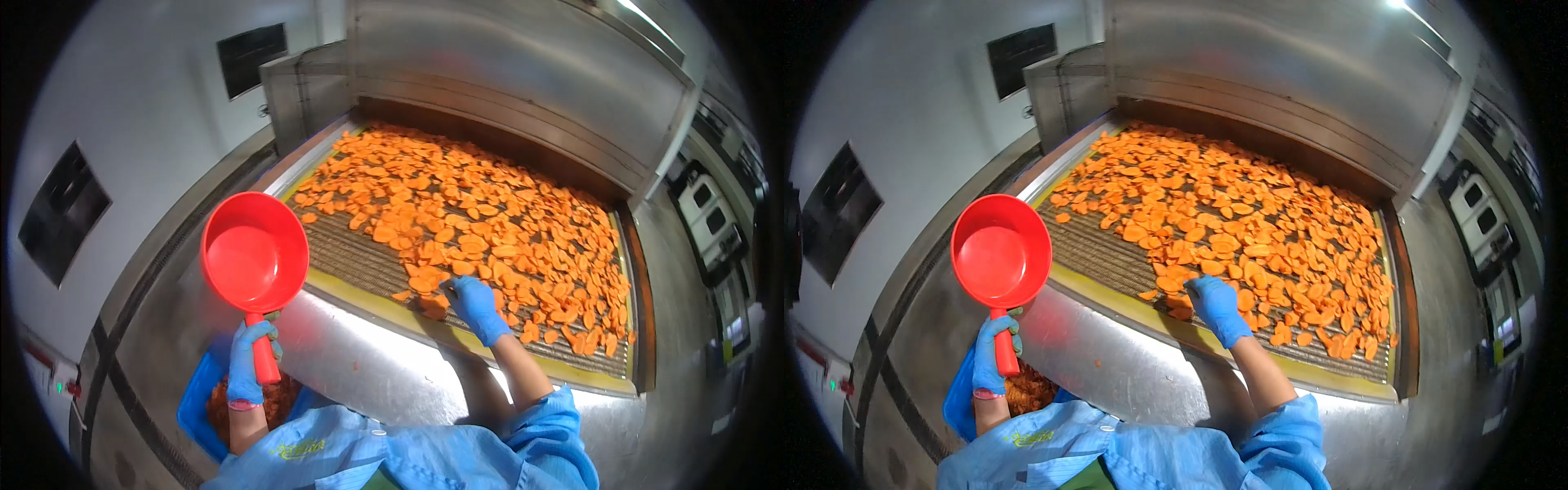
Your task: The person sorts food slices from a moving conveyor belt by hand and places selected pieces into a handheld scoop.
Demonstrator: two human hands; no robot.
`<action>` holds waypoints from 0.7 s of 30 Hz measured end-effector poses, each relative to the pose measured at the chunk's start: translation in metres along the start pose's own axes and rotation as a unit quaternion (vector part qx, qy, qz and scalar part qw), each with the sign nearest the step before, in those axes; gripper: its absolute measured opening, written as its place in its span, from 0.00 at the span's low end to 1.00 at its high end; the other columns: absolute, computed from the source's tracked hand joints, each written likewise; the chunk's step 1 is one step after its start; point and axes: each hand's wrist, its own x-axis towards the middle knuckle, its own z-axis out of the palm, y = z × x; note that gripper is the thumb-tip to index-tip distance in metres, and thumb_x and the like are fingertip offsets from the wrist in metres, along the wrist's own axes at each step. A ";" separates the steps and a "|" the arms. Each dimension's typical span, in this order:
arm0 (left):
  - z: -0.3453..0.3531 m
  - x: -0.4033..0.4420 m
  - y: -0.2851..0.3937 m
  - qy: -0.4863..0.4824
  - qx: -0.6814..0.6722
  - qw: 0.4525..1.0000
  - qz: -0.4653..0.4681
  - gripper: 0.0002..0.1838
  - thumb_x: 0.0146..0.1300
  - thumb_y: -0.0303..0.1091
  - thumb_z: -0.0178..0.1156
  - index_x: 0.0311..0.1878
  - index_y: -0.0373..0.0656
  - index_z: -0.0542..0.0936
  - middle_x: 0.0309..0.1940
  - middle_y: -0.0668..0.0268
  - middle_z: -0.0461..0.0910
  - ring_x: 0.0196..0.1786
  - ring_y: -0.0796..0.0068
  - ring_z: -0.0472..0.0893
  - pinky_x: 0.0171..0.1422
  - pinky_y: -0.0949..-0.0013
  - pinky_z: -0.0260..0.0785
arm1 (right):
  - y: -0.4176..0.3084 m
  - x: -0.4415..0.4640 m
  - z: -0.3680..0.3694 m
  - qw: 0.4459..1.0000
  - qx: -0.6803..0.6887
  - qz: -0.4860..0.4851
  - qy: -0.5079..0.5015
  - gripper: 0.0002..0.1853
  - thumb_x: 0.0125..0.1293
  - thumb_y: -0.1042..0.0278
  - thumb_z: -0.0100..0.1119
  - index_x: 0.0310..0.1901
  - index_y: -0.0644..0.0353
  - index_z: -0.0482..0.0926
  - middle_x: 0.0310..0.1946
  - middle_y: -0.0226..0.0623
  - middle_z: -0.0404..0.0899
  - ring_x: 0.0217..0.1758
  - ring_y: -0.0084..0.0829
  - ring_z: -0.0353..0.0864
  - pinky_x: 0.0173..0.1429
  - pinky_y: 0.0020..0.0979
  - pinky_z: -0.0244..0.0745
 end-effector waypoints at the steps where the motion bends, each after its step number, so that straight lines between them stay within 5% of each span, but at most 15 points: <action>1: -0.005 -0.003 -0.004 0.020 -0.004 1.000 0.004 0.23 0.57 0.35 0.58 0.55 0.35 0.74 0.27 0.67 0.74 0.20 0.76 0.75 0.26 0.73 0.69 | -0.006 -0.001 0.005 0.999 0.030 -0.005 -0.017 0.09 0.62 0.61 0.59 0.41 0.46 0.85 0.33 0.38 0.81 0.39 0.43 0.81 0.41 0.41 0.77; 3: -0.018 -0.013 -0.011 -0.052 -0.233 0.971 -0.024 0.21 0.61 0.37 0.57 0.54 0.34 0.74 0.27 0.68 0.74 0.22 0.78 0.75 0.25 0.74 0.69 | -0.009 -0.003 0.012 0.993 0.105 -0.022 -0.041 0.10 0.62 0.64 0.60 0.44 0.45 0.85 0.33 0.38 0.82 0.38 0.40 0.82 0.40 0.38 0.77; 5: -0.036 -0.015 -0.014 -0.081 -0.249 0.965 -0.025 0.25 0.63 0.44 0.57 0.56 0.34 0.72 0.27 0.72 0.73 0.22 0.80 0.72 0.23 0.74 0.65 | -0.024 0.000 0.012 0.988 0.139 -0.042 -0.048 0.10 0.61 0.64 0.61 0.44 0.45 0.85 0.31 0.37 0.82 0.33 0.38 0.82 0.37 0.36 0.76; 10: -0.028 -0.077 0.007 0.073 -0.257 0.961 0.071 0.24 0.64 0.42 0.57 0.57 0.35 0.71 0.30 0.72 0.74 0.21 0.78 0.71 0.21 0.73 0.64 | -0.081 0.013 0.010 0.922 0.356 -0.089 -0.123 0.10 0.65 0.72 0.60 0.47 0.57 0.83 0.34 0.39 0.82 0.35 0.30 0.82 0.43 0.28 0.77; 13: -0.082 -0.089 -0.024 0.018 -0.299 0.949 0.100 0.24 0.64 0.44 0.58 0.56 0.35 0.72 0.30 0.68 0.75 0.26 0.75 0.78 0.24 0.72 0.71 | -0.135 0.020 -0.019 0.906 0.338 -0.102 -0.234 0.11 0.66 0.69 0.59 0.48 0.56 0.83 0.39 0.40 0.82 0.42 0.32 0.83 0.47 0.30 0.77; 15: -0.094 -0.105 -0.037 0.124 -0.287 0.943 0.115 0.24 0.64 0.44 0.58 0.55 0.35 0.73 0.31 0.67 0.77 0.29 0.72 0.81 0.28 0.70 0.77 | -0.157 0.021 0.003 0.854 0.383 -0.231 -0.265 0.12 0.67 0.66 0.58 0.49 0.55 0.82 0.44 0.40 0.82 0.46 0.36 0.83 0.52 0.33 0.77; 19: -0.120 -0.107 -0.066 0.167 -0.276 0.941 0.100 0.23 0.62 0.43 0.61 0.54 0.36 0.74 0.36 0.62 0.79 0.37 0.65 0.82 0.42 0.61 0.80 | -0.255 -0.006 0.035 0.750 0.442 -0.296 -0.393 0.16 0.69 0.60 0.56 0.55 0.54 0.79 0.49 0.42 0.81 0.51 0.39 0.81 0.57 0.33 0.74; 21: -0.149 -0.094 -0.085 0.189 -0.303 0.930 0.083 0.27 0.59 0.39 0.65 0.59 0.37 0.70 0.50 0.57 0.78 0.50 0.55 0.81 0.54 0.56 0.76 | -0.313 -0.018 0.047 0.700 0.439 -0.214 -0.522 0.20 0.71 0.59 0.55 0.60 0.60 0.75 0.54 0.40 0.79 0.57 0.27 0.76 0.64 0.29 0.69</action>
